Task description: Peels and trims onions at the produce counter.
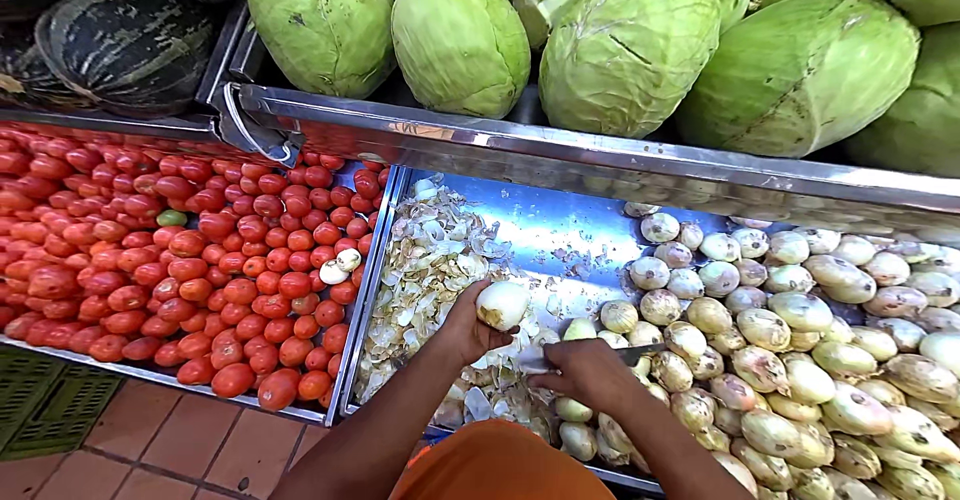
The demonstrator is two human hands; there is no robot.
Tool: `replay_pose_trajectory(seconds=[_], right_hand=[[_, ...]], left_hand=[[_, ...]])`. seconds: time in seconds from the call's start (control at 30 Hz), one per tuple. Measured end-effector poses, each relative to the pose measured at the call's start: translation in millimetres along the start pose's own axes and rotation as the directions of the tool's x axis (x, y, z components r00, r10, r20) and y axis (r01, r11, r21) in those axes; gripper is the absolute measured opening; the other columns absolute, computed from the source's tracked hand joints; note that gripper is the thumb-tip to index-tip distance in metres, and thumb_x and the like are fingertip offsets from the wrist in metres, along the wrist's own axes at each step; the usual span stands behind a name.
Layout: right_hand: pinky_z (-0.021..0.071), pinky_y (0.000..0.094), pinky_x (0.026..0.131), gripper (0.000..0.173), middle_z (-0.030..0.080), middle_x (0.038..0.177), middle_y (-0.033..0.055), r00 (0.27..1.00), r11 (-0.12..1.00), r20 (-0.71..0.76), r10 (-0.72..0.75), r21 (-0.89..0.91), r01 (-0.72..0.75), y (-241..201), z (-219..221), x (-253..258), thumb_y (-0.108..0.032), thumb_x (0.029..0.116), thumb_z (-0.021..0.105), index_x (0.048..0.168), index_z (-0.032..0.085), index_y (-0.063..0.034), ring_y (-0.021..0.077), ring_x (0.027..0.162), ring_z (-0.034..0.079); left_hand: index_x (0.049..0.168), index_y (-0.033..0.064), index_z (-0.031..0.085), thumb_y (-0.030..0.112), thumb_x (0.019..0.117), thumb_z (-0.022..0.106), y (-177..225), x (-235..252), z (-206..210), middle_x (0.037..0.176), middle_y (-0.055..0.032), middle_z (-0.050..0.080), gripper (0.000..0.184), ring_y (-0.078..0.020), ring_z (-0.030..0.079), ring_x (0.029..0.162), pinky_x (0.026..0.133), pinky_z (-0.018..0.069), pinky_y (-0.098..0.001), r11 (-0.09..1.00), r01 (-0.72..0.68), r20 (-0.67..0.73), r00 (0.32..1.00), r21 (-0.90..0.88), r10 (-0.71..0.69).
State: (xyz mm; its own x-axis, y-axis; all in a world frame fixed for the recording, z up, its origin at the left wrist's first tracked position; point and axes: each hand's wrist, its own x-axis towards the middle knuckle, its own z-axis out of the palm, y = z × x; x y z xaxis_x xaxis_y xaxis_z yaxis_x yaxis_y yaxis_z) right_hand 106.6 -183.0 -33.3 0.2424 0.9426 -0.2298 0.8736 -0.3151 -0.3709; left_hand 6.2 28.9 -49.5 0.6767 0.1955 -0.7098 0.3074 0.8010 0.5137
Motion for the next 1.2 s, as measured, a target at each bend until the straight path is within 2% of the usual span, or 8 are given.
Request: replay_pose_trajectory(seconds=[0.07,0.27,0.43,0.57,0.73,0.9,1.07,1.2], right_hand=[[0.0551,0.056,0.073,0.068,0.068,0.08,0.011,0.992,0.991,0.016,0.125,0.039,-0.125,5,-13,1,-0.074,0.0882,0.061,0.096,0.069,-0.0071,0.0307,0.079,0.07],[0.0554,0.0494,0.07,0.074,0.067,0.078,0.0029,0.953,0.959,-0.112,0.283,0.048,-0.279,-3,-31,12,-0.084,0.0772,0.063,0.098,0.069,-0.0141,0.0224,0.075,0.067],[0.0531,0.0493,0.07,0.076,0.065,0.076,0.0045,0.95,0.95,-0.016,0.31,0.036,-0.31,-9,-39,19,-0.087,0.0763,0.061,0.092,0.067,-0.0129,0.0239,0.076,0.066],[0.051,0.0493,0.06,0.078,0.06,0.063,0.0071,0.983,0.987,-0.12,0.141,-0.062,-0.149,-4,-18,19,-0.084,0.0897,0.041,0.077,0.063,-0.0105,0.0264,0.065,0.066],[0.0497,0.0487,0.051,0.075,0.057,0.058,0.0089,0.974,0.988,-0.19,-0.121,-0.12,0.099,-9,8,13,-0.076,0.0966,0.039,0.074,0.062,-0.0083,0.0277,0.055,0.064],[0.0463,0.0472,0.048,0.074,0.052,0.055,0.0076,0.956,0.96,-0.102,-0.274,-0.08,0.267,-10,13,-4,-0.077,0.0968,0.037,0.071,0.057,-0.01,0.0268,0.052,0.06],[0.0541,0.0593,0.078,0.053,0.07,0.092,0.0157,0.972,0.981,0.137,0.19,-0.001,-0.192,-3,-7,1,-0.058,0.0997,0.056,0.104,0.067,-0.0059,0.0359,0.09,0.071],[0.0555,0.0543,0.075,0.062,0.069,0.086,0.0093,0.957,0.955,0.045,0.286,0.066,-0.289,-2,-16,10,-0.07,0.0952,0.054,0.102,0.067,-0.0096,0.0295,0.083,0.07]], left_hand=[[0.141,0.014,0.052,0.07,0.097,0.045,1,-3,-1,0.124,-0.0179,0.063,0.071,-0.03,0.066,0.1,0.081,0.0561,-0.0441,0.999,-0.007,0.038,0.999,0.043,0.005],[0.137,0.0069,0.056,0.05,0.1036,0.05,-7,-9,7,0.124,-0.0213,0.064,0.055,-0.0347,0.067,0.106,0.089,0.0572,-0.0506,0.996,-0.006,0.109,0.994,0.088,-0.004],[0.134,0.0054,0.056,0.045,0.1049,0.048,-16,-19,22,0.118,-0.023,0.066,0.05,-0.0357,0.07,0.098,0.082,0.06,-0.0486,0.999,0.007,0.001,1.0,0.034,-0.007],[0.131,0.0075,0.055,0.045,0.1066,0.04,-30,-18,31,0.109,-0.0223,0.067,0.048,-0.0335,0.069,0.088,0.073,0.0589,-0.0459,0.993,-0.069,-0.138,0.989,-0.094,0.056],[0.134,0.0086,0.054,0.049,0.1078,0.032,-34,-8,28,0.112,-0.0211,0.066,0.053,-0.0333,0.068,0.094,0.078,0.0577,-0.0482,0.972,-0.139,-0.139,0.984,-0.187,0.113],[0.147,0.0093,0.044,0.045,0.1075,0.043,-27,2,14,0.136,-0.0227,0.056,0.053,-0.0376,0.065,0.113,0.088,0.0586,-0.0499,0.972,-0.133,-0.179,0.979,-0.196,0.098],[0.142,0.0088,0.051,0.038,0.1038,0.055,-12,10,-3,0.136,-0.0223,0.058,0.048,-0.0386,0.065,0.113,0.091,0.0575,-0.0536,0.984,-0.149,-0.148,0.98,-0.095,0.134],[0.141,0.006,0.043,0.025,0.101,0.063,-10,3,-6,0.127,-0.0234,0.062,0.049,-0.0366,0.067,0.108,0.087,0.0587,-0.051,0.978,-0.198,-0.114,0.972,0.066,0.205]])
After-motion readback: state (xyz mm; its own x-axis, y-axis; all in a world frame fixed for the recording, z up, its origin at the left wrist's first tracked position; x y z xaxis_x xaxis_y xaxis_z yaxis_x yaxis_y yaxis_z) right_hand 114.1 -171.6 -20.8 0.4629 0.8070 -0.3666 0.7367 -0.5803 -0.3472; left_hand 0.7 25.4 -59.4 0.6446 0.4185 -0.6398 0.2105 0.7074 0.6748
